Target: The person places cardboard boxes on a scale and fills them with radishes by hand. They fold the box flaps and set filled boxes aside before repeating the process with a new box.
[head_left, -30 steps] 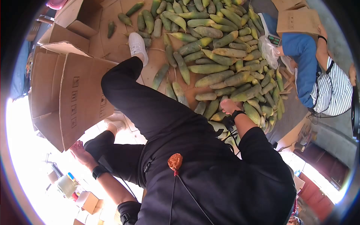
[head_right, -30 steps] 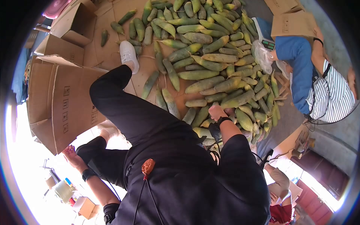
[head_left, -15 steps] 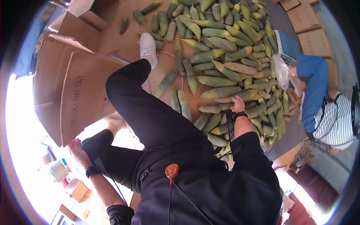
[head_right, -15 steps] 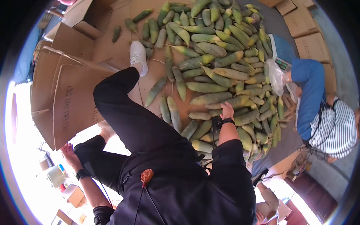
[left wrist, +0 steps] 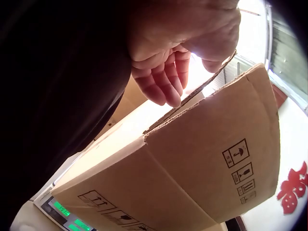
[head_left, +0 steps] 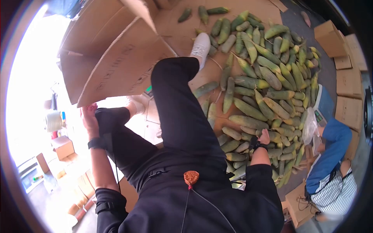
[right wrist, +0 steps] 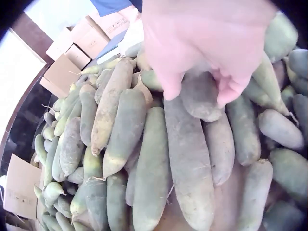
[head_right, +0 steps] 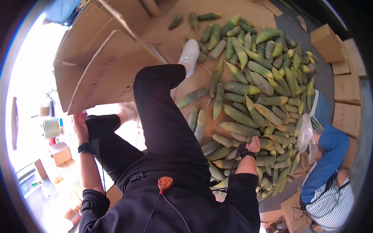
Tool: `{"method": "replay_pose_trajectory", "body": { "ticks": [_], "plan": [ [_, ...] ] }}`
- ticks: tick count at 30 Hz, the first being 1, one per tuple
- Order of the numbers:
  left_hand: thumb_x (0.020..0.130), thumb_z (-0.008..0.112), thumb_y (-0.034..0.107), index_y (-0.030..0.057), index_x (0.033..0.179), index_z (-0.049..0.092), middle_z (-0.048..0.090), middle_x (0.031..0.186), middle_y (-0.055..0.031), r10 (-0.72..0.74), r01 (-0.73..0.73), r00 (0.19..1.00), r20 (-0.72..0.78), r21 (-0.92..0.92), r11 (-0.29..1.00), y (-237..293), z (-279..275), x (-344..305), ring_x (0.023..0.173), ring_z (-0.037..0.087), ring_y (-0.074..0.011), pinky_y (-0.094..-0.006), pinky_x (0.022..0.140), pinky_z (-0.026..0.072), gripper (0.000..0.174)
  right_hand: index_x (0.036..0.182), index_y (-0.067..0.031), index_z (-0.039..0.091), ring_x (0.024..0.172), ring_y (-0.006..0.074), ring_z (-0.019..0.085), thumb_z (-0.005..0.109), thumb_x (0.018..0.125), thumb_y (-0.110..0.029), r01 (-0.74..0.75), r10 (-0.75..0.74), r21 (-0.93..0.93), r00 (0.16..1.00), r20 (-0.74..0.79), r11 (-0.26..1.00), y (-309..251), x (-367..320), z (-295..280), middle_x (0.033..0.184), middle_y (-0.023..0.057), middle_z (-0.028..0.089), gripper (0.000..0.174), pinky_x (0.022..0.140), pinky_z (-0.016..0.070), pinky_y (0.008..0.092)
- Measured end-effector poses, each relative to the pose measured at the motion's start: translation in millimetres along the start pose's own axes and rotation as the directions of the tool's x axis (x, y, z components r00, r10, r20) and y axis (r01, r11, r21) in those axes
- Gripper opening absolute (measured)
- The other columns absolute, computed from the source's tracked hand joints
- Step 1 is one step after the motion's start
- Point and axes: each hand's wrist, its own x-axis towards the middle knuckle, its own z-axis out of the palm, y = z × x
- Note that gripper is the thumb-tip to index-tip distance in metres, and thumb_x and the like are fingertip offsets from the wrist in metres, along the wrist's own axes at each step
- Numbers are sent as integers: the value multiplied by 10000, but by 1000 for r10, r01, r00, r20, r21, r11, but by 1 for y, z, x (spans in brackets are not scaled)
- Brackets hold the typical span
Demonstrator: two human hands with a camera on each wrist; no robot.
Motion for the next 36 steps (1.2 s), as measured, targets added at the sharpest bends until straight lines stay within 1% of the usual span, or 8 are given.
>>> {"method": "replay_pose_trajectory", "body": {
  "ticks": [5, 7, 9, 15, 21, 24, 28, 36],
  "plan": [
    [905, 497, 278, 29, 1010, 519, 591, 883, -83, 38, -35, 999, 35, -99, 994, -9, -6, 6, 811, 571, -169, -305, 754, 455, 271, 1141, -175, 578, 573, 202, 550, 596, 844, -194, 68, -69, 54, 997, 23, 996, -3, -35, -5, 872, 41, 614, 298, 404, 417, 284],
    [906, 498, 263, 23, 1024, 507, 592, 877, -88, 40, -37, 999, 20, -138, 990, -8, -3, 4, 798, 573, -177, -311, 749, 459, 267, 1161, -164, 561, 595, 216, 578, 584, 848, -184, 66, -65, -4, 988, 142, 998, 0, -48, -6, 847, 55, 607, 315, 406, 431, 282],
    [909, 495, 260, 20, 1024, 506, 591, 882, -93, 55, -52, 998, 14, -182, 982, -8, -1, 4, 789, 575, -176, -309, 743, 461, 267, 1192, -186, 529, 631, 248, 598, 577, 849, -189, 65, -70, 32, 983, 168, 997, 1, -72, 0, 860, 69, 594, 346, 411, 428, 275],
    [946, 443, 294, -5, 1021, 495, 592, 833, -99, 93, -91, 996, -4, -234, 968, -6, 3, 2, 752, 592, -169, -290, 699, 482, 313, 1222, -286, 466, 799, 279, 577, 590, 842, -233, -251, 209, 151, 946, 248, 956, -7, -120, 1, 1021, 55, 538, 403, 489, 438, 241],
    [952, 441, 290, 1, 1038, 543, 604, 834, -82, 94, -97, 995, -27, -301, 949, -2, 2, -2, 710, 573, -148, -274, 691, 478, 318, 1204, -241, 503, 856, 230, 572, 585, 855, -186, -163, 126, 50, 895, 429, 985, -38, -173, 23, 1019, 57, 554, 363, 590, 493, 271],
    [961, 417, 288, -6, 1074, 537, 588, 868, -78, 102, -99, 995, -4, -288, 952, -4, -2, -1, 746, 565, -158, -286, 717, 474, 338, 1205, -99, 499, 810, 150, 559, 562, 870, -150, 68, -94, 66, 789, 607, 995, -65, -219, 56, 999, 47, 575, 344, 684, 491, 272],
    [960, 421, 283, -16, 1097, 530, 589, 868, -73, 109, -101, 994, 13, -283, 954, -1, -4, -4, 750, 561, -141, -273, 716, 474, 346, 1161, -84, 534, 783, 109, 539, 583, 859, -157, 236, -136, -51, 708, 693, 970, -117, -281, 95, 976, 13, 574, 315, 660, 457, 237],
    [948, 451, 262, 6, 1078, 571, 598, 851, -41, 140, -139, 990, -9, -169, 976, 1, -3, -7, 741, 559, -103, -244, 697, 468, 311, 999, -46, 628, 745, 52, 514, 602, 820, -111, 702, -470, 219, 185, 863, 678, -222, -418, 181, 881, -21, 591, 192, 615, 399, 202]
  ]
}}
